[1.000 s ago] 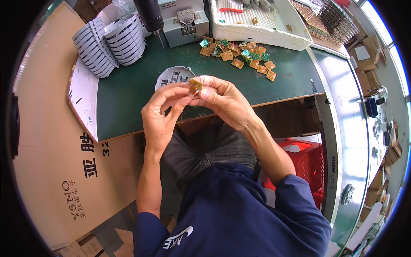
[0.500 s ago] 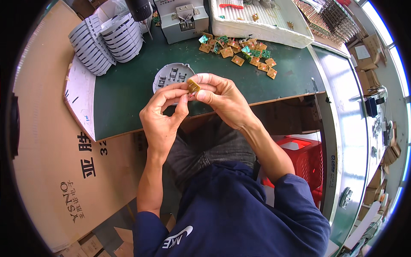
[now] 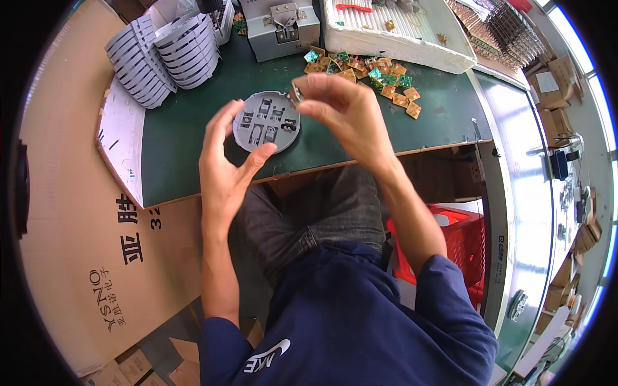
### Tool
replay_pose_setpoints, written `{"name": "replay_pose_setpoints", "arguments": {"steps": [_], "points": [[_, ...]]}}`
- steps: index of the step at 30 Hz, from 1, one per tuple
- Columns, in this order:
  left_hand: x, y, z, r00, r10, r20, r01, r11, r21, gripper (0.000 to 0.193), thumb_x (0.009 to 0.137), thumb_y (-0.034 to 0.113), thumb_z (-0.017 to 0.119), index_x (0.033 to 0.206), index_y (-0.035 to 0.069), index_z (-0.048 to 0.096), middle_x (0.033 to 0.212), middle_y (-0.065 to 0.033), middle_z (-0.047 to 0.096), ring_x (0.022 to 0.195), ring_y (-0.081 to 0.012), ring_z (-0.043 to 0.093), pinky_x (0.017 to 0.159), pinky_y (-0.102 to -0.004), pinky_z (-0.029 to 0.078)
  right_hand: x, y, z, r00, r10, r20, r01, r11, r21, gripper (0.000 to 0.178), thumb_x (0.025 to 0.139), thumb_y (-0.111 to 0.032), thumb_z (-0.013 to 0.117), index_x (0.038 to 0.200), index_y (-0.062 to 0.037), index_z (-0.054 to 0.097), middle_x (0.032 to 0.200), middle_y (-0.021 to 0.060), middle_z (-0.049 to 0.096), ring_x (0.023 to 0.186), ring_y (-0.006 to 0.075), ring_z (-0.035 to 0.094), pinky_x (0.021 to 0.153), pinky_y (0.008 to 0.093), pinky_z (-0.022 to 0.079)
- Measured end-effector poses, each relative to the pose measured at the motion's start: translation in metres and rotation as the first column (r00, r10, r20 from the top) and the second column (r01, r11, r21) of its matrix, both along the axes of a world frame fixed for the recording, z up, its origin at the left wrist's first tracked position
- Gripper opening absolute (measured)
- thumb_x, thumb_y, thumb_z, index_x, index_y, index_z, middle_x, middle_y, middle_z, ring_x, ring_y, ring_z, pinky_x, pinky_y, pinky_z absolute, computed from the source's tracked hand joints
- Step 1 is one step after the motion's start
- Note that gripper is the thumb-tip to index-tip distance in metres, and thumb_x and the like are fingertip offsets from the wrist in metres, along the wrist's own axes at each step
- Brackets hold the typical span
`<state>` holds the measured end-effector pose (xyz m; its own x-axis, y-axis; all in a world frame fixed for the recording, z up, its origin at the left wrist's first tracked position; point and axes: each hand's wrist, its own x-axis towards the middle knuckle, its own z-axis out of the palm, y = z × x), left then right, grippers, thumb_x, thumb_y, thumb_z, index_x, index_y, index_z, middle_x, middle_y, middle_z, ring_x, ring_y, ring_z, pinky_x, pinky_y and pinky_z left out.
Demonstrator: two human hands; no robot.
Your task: Assembling small electronic circuit boards and connectors into circular grey plastic housings using a manual press tool at a factory workbench.
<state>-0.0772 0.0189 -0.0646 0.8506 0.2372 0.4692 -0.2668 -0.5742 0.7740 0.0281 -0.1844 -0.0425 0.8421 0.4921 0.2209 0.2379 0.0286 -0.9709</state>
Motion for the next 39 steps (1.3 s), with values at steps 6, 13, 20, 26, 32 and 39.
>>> {"name": "replay_pose_setpoints", "arguments": {"steps": [6, 13, 20, 26, 32, 39], "points": [[0.022, 0.016, -0.017, 0.979, -0.072, -0.191, 0.110, 0.974, 0.197, 0.115, 0.070, 0.057, 0.089, 0.151, -0.006, 0.038, 0.160, -0.0278, 0.031, 0.146, -0.0427, 0.036, 0.117, -0.0503, 0.038, 0.031, 0.029, 0.013, 0.972, 0.107, 0.211, -0.029, 0.939, -0.342, 0.036, 0.093, -0.012, 0.077, 0.124, 0.0031, 0.067, 0.114, 0.0089, 0.073, 0.107, 0.0152, 0.069, 0.097, 0.0313, 0.055], [0.015, -0.001, -0.017, 0.976, 0.164, -0.141, -0.112, 0.941, 0.320, 0.120, 0.067, 0.054, 0.092, 0.154, -0.004, 0.034, 0.152, -0.0273, 0.038, 0.138, -0.0452, 0.040, 0.114, -0.0543, 0.037, 0.037, 0.043, 0.013, 0.943, 0.155, 0.294, -0.020, 0.909, -0.416, 0.035, 0.092, -0.012, 0.077, 0.124, -0.0009, 0.068, 0.117, 0.0077, 0.074, 0.107, 0.0179, 0.071, 0.094, 0.0331, 0.057], [0.033, 0.034, -0.012, 0.910, -0.300, -0.285, 0.313, 0.950, 0.003, 0.118, 0.068, 0.037, 0.096, 0.159, 0.001, 0.030, 0.159, -0.0254, 0.035, 0.144, -0.0401, 0.040, 0.120, -0.0485, 0.033, 0.042, 0.031, 0.014, 0.929, 0.171, 0.327, 0.028, 0.851, -0.525, 0.035, 0.091, -0.015, 0.078, 0.122, -0.0016, 0.069, 0.116, 0.0110, 0.075, 0.103, 0.0218, 0.073, 0.090, 0.0340, 0.058], [0.041, 0.061, -0.001, 0.837, -0.418, -0.352, 0.460, 0.887, 0.042, 0.125, 0.067, 0.038, 0.096, 0.163, 0.004, 0.024, 0.165, -0.0207, 0.030, 0.152, -0.0312, 0.031, 0.125, -0.0421, 0.028, 0.044, 0.037, 0.019, 0.839, 0.236, 0.491, 0.061, 0.855, -0.515, 0.032, 0.087, -0.017, 0.078, 0.117, -0.0085, 0.072, 0.108, 0.0108, 0.075, 0.092, 0.0255, 0.073, 0.081, 0.0388, 0.057], [0.029, -0.007, -0.016, 0.972, 0.070, -0.224, -0.007, 0.963, 0.269, 0.128, 0.066, 0.053, 0.094, 0.158, -0.004, 0.025, 0.153, -0.0294, 0.035, 0.140, -0.0456, 0.037, 0.117, -0.0521, 0.036, 0.063, 0.058, -0.002, 0.781, 0.340, 0.524, 0.019, 0.825, -0.564, 0.030, 0.086, -0.017, 0.078, 0.114, -0.0068, 0.073, 0.106, 0.0127, 0.075, 0.092, 0.0290, 0.072, 0.084, 0.0399, 0.057], [0.025, -0.001, -0.028, 0.993, 0.074, -0.089, -0.048, 0.964, 0.263, 0.116, 0.069, 0.043, 0.094, 0.156, -0.002, 0.032, 0.151, -0.0237, 0.044, 0.138, -0.0420, 0.042, 0.115, -0.0517, 0.038, 0.059, 0.066, -0.001, 0.754, 0.380, 0.535, 0.055, 0.775, -0.629, 0.030, 0.086, -0.017, 0.077, 0.114, -0.0066, 0.073, 0.104, 0.0140, 0.075, 0.095, 0.0317, 0.072, 0.085, 0.0411, 0.057]]}}
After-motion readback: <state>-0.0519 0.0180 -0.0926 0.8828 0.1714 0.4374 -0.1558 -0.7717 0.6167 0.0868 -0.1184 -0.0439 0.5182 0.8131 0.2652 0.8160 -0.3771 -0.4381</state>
